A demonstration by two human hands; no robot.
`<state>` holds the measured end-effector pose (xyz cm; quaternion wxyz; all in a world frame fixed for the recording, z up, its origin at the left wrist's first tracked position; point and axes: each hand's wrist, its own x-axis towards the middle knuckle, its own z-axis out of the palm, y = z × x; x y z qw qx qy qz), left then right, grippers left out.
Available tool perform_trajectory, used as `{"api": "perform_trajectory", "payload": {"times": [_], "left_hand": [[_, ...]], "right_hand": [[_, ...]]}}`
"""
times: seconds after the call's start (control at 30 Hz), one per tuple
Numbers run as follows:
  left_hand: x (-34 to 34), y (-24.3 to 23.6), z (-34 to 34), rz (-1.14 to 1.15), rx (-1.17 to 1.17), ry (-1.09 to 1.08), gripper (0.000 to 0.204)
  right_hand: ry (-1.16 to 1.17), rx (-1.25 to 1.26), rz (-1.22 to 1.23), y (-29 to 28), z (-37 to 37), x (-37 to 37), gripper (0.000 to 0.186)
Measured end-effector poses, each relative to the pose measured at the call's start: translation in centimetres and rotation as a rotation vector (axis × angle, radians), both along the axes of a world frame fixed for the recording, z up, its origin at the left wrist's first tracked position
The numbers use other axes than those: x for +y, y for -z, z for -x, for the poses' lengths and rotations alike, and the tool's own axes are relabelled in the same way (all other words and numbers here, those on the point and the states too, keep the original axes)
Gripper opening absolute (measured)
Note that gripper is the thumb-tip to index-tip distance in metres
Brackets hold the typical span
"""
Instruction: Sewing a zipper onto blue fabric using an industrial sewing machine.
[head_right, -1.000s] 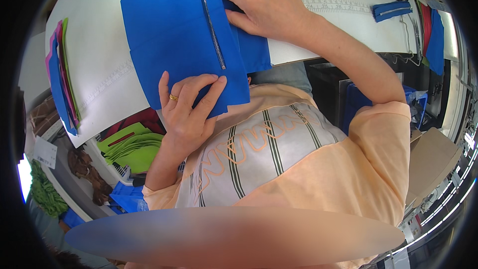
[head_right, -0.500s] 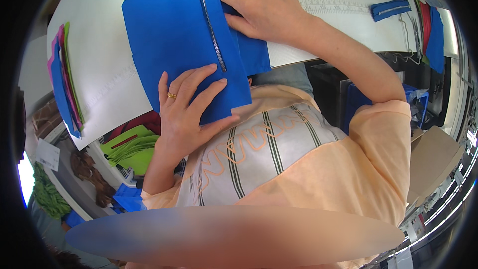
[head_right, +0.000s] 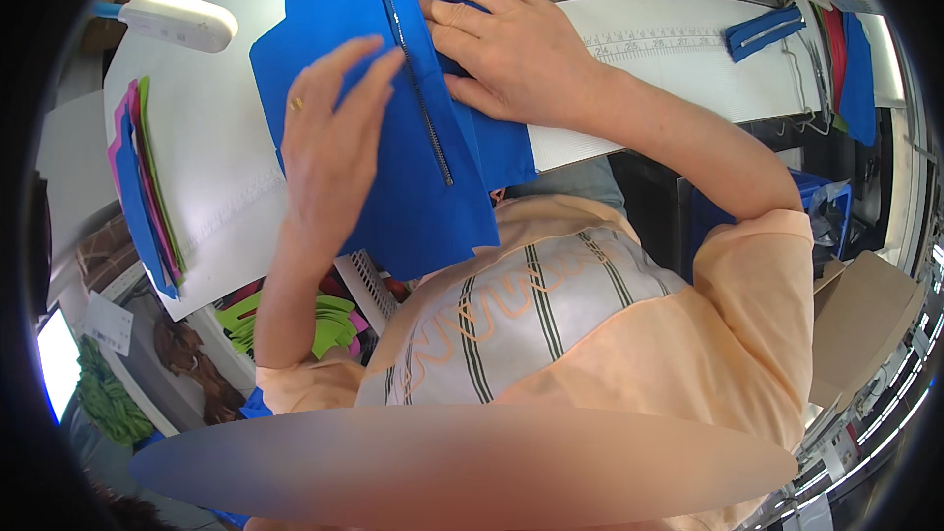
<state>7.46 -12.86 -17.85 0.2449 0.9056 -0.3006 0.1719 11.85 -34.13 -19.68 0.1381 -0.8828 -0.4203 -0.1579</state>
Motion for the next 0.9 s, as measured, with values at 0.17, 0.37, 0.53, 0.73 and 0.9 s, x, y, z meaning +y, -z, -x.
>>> {"api": "perform_trajectory", "payload": {"times": [0.17,0.37,0.53,0.73,0.9], "left_hand": [[0.3,1.7,-3.4,0.045,-0.007,-0.104,0.02],[0.3,1.8,-3.4,0.092,0.018,-0.135,0.022],[0.2,1.6,-3.4,0.119,0.019,-0.127,0.022],[0.3,2.0,-3.5,0.101,-0.015,-0.111,0.022],[0.6,2.6,-4.0,0.039,-0.129,-0.085,0.021]], "right_hand": [[-0.003,0.012,-0.006,0.0,0.0,0.1,0.046],[-0.004,0.006,0.015,0.0,0.0,0.1,0.046],[0.003,0.008,0.014,0.0,-0.1,0.2,0.045],[0.002,0.018,0.009,0.1,-0.1,0.3,0.044],[0.012,-0.002,0.022,0.2,0.0,0.3,0.042]]}}
